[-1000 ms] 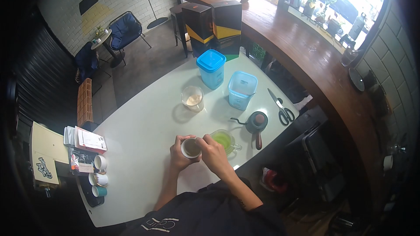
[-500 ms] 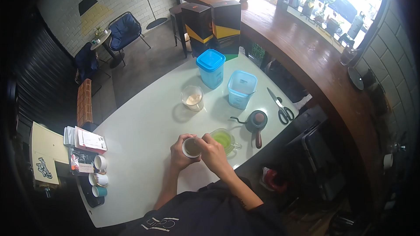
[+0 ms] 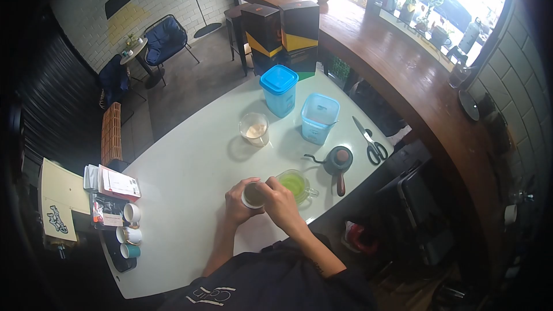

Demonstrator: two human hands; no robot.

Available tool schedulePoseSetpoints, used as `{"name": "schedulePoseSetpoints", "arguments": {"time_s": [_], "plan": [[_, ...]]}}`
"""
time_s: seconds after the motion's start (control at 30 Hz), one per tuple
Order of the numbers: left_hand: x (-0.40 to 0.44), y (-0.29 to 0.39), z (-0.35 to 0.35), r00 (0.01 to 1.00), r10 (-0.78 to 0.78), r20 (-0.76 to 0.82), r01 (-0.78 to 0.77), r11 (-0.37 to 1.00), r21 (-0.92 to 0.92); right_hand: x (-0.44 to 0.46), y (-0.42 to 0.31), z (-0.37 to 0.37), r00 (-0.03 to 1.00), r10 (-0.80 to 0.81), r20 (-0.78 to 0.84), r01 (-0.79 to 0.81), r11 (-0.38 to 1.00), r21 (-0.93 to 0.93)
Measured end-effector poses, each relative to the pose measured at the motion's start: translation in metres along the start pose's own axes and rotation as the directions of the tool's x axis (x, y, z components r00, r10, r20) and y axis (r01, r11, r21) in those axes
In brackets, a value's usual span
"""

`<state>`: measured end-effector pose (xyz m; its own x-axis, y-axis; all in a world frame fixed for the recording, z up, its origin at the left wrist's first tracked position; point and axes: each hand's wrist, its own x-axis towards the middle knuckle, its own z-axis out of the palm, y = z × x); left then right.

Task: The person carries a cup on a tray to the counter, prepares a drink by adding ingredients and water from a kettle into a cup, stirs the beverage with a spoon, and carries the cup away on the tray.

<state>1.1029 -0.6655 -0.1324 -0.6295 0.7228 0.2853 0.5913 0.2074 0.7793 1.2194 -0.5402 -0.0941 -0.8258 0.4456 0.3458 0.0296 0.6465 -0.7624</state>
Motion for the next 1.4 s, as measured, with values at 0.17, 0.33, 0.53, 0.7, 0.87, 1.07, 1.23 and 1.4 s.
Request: {"name": "schedulePoseSetpoints", "arguments": {"time_s": [0.17, 0.33, 0.53, 0.7, 0.87, 1.07, 1.23, 1.4], "plan": [[0.0, 0.0, 0.001, 0.999, 0.039, -0.01, -0.039, 0.999, 0.01, 0.0, -0.002, 0.001, 0.995, -0.043, 0.09, 0.042, 0.999, 0.022], [-0.001, 0.002, -0.001, 0.999, 0.041, -0.011, -0.04, 0.999, 0.023, 0.0, -0.005, -0.006, 0.987, -0.047, 0.153, 0.057, 0.997, -0.057], [-0.002, -0.002, 0.002, 0.998, 0.058, -0.018, -0.058, 0.998, 0.027, -0.001, 0.003, 0.0, 0.999, -0.032, -0.007, 0.032, 0.999, 0.003], [-0.002, -0.001, 0.002, 0.999, 0.043, -0.012, -0.043, 0.999, 0.023, -0.001, -0.003, -0.004, 0.988, -0.047, 0.144, 0.038, 0.997, 0.064], [-0.003, -0.002, 0.002, 0.998, 0.064, -0.024, -0.063, 0.998, 0.026, 0.0, -0.001, -0.007, 0.993, -0.021, 0.115, 0.027, 0.999, -0.047], [-0.002, -0.003, 0.002, 0.998, 0.057, -0.022, -0.056, 0.998, 0.035, 0.0, 0.0, 0.0, 0.999, -0.044, 0.009, 0.044, 0.999, 0.031], [-0.002, -0.002, 0.0, 1.0, 0.031, 0.001, -0.031, 0.999, 0.017, 0.001, -0.004, -0.005, 0.989, -0.063, 0.135, 0.058, 0.997, 0.042], [-0.002, -0.002, 0.002, 0.999, 0.043, -0.026, -0.043, 0.999, 0.017, 0.001, 0.001, -0.005, 0.999, -0.034, 0.039, 0.036, 0.998, -0.042]]}}
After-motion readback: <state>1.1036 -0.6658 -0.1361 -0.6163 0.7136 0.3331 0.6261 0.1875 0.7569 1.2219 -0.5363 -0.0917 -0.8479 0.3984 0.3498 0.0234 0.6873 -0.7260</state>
